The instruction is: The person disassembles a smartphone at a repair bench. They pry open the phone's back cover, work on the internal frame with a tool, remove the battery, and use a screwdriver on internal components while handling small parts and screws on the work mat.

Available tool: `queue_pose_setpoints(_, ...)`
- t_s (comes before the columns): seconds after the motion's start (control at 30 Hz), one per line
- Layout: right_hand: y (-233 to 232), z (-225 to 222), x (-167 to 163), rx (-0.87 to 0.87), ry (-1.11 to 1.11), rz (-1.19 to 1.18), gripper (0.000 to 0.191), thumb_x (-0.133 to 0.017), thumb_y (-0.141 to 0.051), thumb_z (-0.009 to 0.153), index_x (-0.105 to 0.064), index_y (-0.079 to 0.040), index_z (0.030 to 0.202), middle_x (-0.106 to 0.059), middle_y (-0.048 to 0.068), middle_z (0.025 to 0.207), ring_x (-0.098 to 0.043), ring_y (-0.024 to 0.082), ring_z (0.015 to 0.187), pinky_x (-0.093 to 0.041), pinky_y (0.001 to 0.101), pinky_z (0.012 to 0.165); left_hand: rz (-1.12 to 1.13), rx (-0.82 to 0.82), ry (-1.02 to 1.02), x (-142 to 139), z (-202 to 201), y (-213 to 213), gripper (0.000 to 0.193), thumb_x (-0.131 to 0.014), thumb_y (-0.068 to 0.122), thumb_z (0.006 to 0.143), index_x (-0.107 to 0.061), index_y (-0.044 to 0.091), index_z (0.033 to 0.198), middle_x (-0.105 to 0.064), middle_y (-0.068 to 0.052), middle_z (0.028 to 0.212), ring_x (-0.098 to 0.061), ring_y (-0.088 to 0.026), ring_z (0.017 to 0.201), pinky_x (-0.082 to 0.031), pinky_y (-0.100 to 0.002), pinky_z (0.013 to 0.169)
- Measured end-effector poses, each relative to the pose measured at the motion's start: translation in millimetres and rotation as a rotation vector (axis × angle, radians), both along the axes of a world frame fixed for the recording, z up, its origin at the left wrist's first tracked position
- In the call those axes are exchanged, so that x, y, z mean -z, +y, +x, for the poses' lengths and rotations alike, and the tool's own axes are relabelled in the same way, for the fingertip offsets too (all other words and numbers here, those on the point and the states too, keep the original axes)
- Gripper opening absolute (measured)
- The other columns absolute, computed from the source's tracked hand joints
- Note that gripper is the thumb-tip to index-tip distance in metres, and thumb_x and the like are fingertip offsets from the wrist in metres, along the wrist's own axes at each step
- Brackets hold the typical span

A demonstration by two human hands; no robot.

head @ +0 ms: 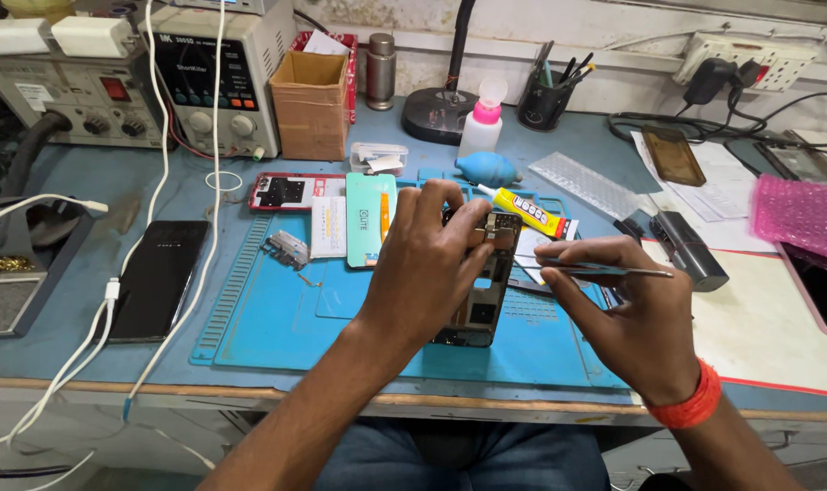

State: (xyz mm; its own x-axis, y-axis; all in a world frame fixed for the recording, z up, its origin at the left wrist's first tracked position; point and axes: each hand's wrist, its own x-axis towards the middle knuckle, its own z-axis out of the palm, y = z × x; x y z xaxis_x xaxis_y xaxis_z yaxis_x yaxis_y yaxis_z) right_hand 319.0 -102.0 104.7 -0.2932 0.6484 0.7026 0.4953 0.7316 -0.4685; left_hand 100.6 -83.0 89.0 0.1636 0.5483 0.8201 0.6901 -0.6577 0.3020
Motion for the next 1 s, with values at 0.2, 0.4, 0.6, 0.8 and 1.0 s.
queue_pose_setpoints(0.2, -1, -4, -13, 0.019, -0.083, 0.014, 0.025, -0.077, -0.006, 0.089, -0.063, 0.001, 0.108, -0.078, 0.012, 0.105, -0.078, 0.018, 0.099, -0.064, 0.0285, 0.081, -0.003, -0.009, 0.02, -1, 0, -1, 0.045, -0.082, 0.014, 0.082, -0.066, 0.003, 0.123, -0.053, -0.011, 0.114, -0.051, -0.031, 0.106, -0.046, -0.044, 0.093)
queue_pose_setpoints(0.4, 4, -8, -28, 0.114, -0.204, -0.043, 0.028, -0.08, -0.013, 0.084, -0.065, 0.0, 0.104, -0.08, 0.008, 0.094, -0.079, 0.014, 0.083, -0.062, 0.0277, 0.066, 0.008, -0.014, 0.028, -1, -1, -2, 0.045, -0.082, 0.014, 0.083, -0.066, 0.002, 0.123, -0.053, -0.011, 0.114, -0.051, -0.031, 0.105, -0.046, -0.044, 0.093)
queue_pose_setpoints(0.6, 17, -13, -49, 0.085, -0.181, -0.216, 0.021, -0.08, -0.012, 0.085, -0.068, 0.0, 0.097, -0.08, 0.006, 0.086, -0.079, 0.01, 0.078, -0.063, 0.0251, 0.066, 0.025, -0.014, 0.009, -1, 2, -2, 0.04, -0.082, 0.013, 0.084, -0.067, 0.004, 0.12, -0.053, -0.011, 0.115, -0.052, -0.031, 0.106, -0.047, -0.043, 0.091)
queue_pose_setpoints(0.8, 27, -14, -62, 0.094, -0.224, -0.372, 0.021, -0.079, -0.011, 0.082, -0.069, -0.001, 0.098, -0.08, 0.006, 0.081, -0.076, 0.008, 0.074, -0.06, 0.0236, 0.062, 0.013, -0.015, 0.01, -2, 2, -2, 0.044, -0.083, 0.013, 0.082, -0.067, 0.003, 0.122, -0.053, -0.011, 0.115, -0.052, -0.031, 0.106, -0.048, -0.043, 0.092)
queue_pose_setpoints(1.0, 36, -13, -61, 0.013, -0.211, -0.486, 0.02, -0.079, -0.01, 0.082, -0.068, -0.001, 0.097, -0.08, 0.006, 0.083, -0.074, 0.009, 0.076, -0.058, 0.0256, 0.064, 0.008, -0.004, 0.008, -3, 1, -3, 0.045, -0.082, 0.013, 0.082, -0.066, 0.002, 0.122, -0.053, -0.011, 0.116, -0.052, -0.031, 0.107, -0.047, -0.044, 0.092)
